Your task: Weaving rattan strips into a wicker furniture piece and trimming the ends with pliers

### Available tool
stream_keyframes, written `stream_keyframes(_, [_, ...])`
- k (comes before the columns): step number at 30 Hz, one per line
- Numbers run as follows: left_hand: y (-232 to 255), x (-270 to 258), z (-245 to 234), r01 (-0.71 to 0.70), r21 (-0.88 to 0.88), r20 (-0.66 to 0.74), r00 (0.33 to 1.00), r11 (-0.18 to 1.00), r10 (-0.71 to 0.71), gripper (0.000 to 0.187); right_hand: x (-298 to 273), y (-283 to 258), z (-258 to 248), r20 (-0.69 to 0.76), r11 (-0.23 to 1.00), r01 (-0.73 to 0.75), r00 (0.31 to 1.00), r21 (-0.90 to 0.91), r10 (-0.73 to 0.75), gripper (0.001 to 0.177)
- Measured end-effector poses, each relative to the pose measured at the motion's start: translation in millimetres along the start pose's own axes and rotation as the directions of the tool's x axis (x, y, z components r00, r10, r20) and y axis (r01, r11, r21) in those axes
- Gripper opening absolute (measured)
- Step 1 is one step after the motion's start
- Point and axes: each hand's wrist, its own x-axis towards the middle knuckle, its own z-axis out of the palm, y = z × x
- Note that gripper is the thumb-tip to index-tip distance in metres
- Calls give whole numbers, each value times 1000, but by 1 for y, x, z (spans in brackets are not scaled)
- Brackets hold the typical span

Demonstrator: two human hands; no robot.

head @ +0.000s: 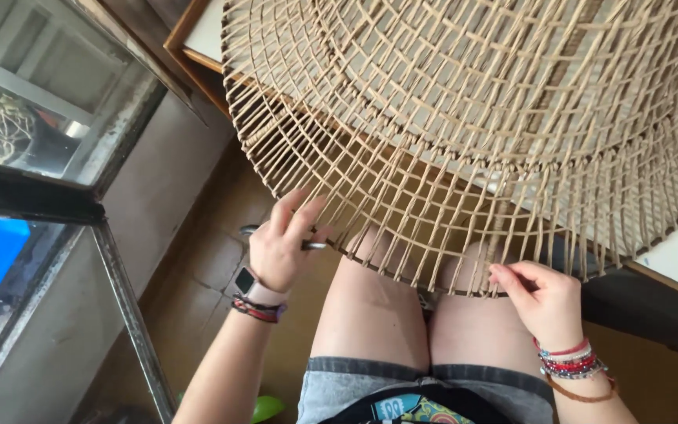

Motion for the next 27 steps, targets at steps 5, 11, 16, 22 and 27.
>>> stream_keyframes(5, [11,3,3,-126,32,96,988,992,122,51,-2,5,0,23,1000,2,1000,18,-3,24])
stream_keyframes(11, [14,0,2,-99,64,128,988,993,90,74,-14,21,-27,43,999,37,998,-18,-36,16])
stream_keyframes(16, [45,0,-13,-43,-26,112,993,999,46,59,-51,92,-96,79,906,-232,958,-354,276,23])
stream_keyframes(22, [205,20,-95,-9,-547,146,984,837,106,59,-75,-23,-135,47,909,5,999,-416,16,13])
stream_keyframes(27, [236,0,-95,189,-598,484,859,779,163,38,-75,-81,-128,240,935,355,906,20,-349,12])
